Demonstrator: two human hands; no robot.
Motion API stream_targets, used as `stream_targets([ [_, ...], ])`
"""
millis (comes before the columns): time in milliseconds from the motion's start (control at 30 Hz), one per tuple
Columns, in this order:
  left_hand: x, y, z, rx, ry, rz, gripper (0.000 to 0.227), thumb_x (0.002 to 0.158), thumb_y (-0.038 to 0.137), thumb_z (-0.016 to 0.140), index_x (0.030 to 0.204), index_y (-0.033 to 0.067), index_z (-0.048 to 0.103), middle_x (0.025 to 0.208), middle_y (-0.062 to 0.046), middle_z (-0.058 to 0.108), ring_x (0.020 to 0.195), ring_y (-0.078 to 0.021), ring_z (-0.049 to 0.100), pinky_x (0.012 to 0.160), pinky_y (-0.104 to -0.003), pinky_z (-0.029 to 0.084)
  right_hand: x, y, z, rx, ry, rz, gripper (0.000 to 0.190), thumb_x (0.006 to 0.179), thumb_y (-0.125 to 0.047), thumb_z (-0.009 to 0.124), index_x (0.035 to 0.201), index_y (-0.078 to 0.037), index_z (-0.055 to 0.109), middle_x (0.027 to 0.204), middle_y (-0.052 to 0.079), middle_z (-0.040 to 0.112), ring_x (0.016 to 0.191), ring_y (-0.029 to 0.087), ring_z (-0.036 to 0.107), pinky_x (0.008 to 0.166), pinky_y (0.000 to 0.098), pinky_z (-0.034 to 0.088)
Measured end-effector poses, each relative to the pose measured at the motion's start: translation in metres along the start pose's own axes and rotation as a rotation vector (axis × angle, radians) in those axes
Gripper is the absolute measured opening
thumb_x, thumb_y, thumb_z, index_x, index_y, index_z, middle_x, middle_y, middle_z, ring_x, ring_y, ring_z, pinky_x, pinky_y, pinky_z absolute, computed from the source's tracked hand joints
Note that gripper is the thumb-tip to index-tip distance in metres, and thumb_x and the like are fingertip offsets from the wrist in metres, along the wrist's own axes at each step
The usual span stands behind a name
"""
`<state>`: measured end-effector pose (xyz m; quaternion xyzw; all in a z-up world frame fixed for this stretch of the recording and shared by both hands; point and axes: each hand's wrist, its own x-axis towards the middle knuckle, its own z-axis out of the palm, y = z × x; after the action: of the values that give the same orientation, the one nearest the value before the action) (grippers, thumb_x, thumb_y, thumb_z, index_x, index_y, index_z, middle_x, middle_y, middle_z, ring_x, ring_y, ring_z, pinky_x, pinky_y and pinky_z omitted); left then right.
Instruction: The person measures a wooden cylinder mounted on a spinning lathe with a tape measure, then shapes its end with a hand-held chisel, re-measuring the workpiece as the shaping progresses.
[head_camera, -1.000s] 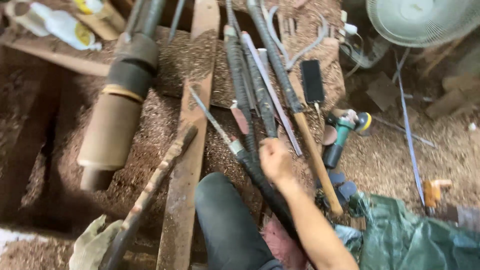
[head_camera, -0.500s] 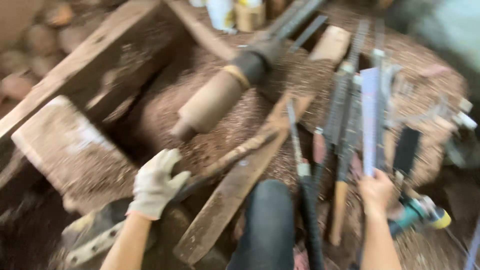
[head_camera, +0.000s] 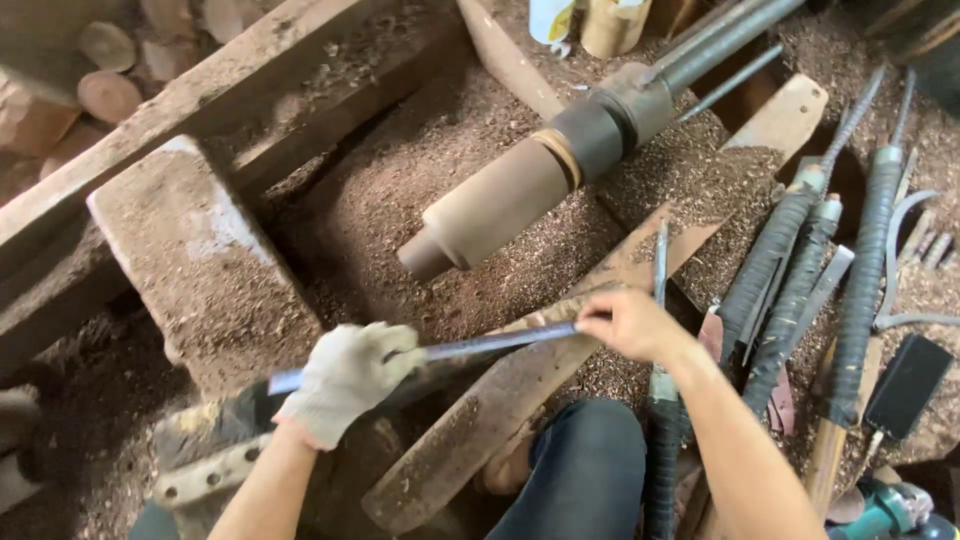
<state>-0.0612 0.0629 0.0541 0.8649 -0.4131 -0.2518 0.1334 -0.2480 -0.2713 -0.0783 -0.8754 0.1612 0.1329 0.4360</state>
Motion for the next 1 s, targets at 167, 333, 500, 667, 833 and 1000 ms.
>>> stream_targets([
  [167,0.024,-0.025,0.024,-0.114,0.031,-0.210,0.028,0.085,0.042,0.072,0.100,0.0202,0.079,0.086,-0.006,0.078,0.072,-0.0274,0.075,0.067,-0.040,0.060,0.063,0.023,-0.034,0.071,-0.073,0.229,0.020,0.085,-0.023,0.079,0.100,-0.009,0.080,0.083,0.008,0.078,0.074,0.019,0.069,0.072,0.0358,0.055],
  [333,0.059,-0.048,0.048,-0.119,0.090,-0.183,0.029,0.088,0.039,0.070,0.102,0.0161,0.080,0.093,-0.008,0.079,0.078,-0.0301,0.075,0.072,-0.040,0.059,0.103,0.060,-0.028,0.638,0.147,0.184,0.026,0.081,-0.004,0.077,0.106,-0.006,0.072,0.085,0.006,0.073,0.075,0.016,0.069,0.070,0.0318,0.056],
  [500,0.065,-0.065,0.052,-0.150,0.160,-0.269,0.031,0.089,0.036,0.069,0.105,0.0111,0.078,0.093,-0.009,0.078,0.078,-0.0265,0.076,0.071,-0.037,0.060,0.138,0.043,0.014,1.456,0.661,0.147,0.013,0.095,-0.004,0.069,0.109,-0.003,0.069,0.093,0.005,0.071,0.080,0.017,0.070,0.072,0.0314,0.061],
  [667,0.065,-0.072,0.044,-0.148,0.084,-0.401,0.032,0.088,0.040,0.068,0.104,0.0147,0.080,0.090,-0.007,0.080,0.075,-0.0225,0.077,0.071,-0.035,0.060,0.162,0.027,0.035,1.442,0.832,0.092,0.015,0.097,-0.001,0.067,0.111,0.000,0.070,0.098,0.008,0.073,0.080,0.018,0.073,0.068,0.0331,0.064],
  [833,0.076,-0.065,0.032,-0.178,-0.309,-0.673,0.040,0.090,0.047,0.065,0.119,0.0207,0.075,0.088,-0.007,0.080,0.077,-0.0213,0.077,0.073,-0.034,0.060,0.175,0.034,0.051,1.244,0.863,0.022,0.022,0.097,0.000,0.068,0.118,0.002,0.069,0.097,0.008,0.072,0.077,0.016,0.071,0.063,0.0335,0.064],
  [1000,0.077,-0.069,0.045,-0.241,-0.302,-0.623,0.038,0.089,0.045,0.065,0.117,0.0215,0.076,0.089,-0.006,0.080,0.079,-0.0205,0.077,0.077,-0.036,0.061,0.183,0.049,0.059,1.036,0.899,0.017,0.027,0.097,0.001,0.070,0.124,0.003,0.067,0.098,0.008,0.073,0.078,0.012,0.068,0.066,0.0287,0.059],
])
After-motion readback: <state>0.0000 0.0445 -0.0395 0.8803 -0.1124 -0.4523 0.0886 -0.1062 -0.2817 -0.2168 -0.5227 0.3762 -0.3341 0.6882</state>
